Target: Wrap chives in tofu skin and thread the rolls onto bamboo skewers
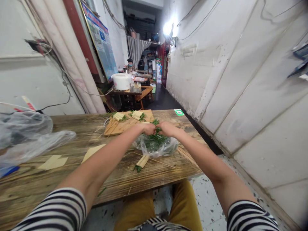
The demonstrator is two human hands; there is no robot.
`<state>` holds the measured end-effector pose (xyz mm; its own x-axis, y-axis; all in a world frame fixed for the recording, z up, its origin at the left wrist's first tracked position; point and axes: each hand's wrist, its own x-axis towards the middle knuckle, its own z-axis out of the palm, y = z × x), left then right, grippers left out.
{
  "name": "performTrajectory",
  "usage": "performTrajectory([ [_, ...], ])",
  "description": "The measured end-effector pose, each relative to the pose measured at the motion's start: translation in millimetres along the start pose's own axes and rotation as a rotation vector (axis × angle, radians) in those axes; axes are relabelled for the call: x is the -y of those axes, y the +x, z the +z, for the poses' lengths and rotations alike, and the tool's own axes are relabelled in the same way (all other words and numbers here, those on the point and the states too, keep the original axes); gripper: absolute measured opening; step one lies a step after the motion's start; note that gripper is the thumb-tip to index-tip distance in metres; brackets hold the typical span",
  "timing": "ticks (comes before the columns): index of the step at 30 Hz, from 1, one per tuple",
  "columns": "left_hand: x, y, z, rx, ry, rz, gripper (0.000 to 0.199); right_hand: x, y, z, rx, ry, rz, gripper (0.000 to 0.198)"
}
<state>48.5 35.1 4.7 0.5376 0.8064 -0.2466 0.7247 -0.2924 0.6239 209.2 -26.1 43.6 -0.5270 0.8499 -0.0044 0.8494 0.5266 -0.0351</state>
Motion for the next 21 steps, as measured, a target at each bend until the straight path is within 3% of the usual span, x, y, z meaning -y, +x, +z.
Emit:
performTrajectory([
  [5, -14, -27, -8, 0.106, -0.1, 0.062, 0.006, 21, -1, -2, 0.019, -0.119, -0.01, 0.027],
  [14, -23, -57, -18, 0.138, -0.25, 0.153, 0.034, 20, -1, -5, -0.035, -0.076, -0.013, 0.023],
  [16, -23, -59, -26, 0.089, -0.21, 0.185, 0.038, 11, -2, -10, -0.067, 0.116, -0.009, 0.023],
  [21, -25, -64, -31, -0.252, -0.127, 0.358, 0.036, -3, 1, -13, -0.133, 1.056, 0.168, 0.03],
])
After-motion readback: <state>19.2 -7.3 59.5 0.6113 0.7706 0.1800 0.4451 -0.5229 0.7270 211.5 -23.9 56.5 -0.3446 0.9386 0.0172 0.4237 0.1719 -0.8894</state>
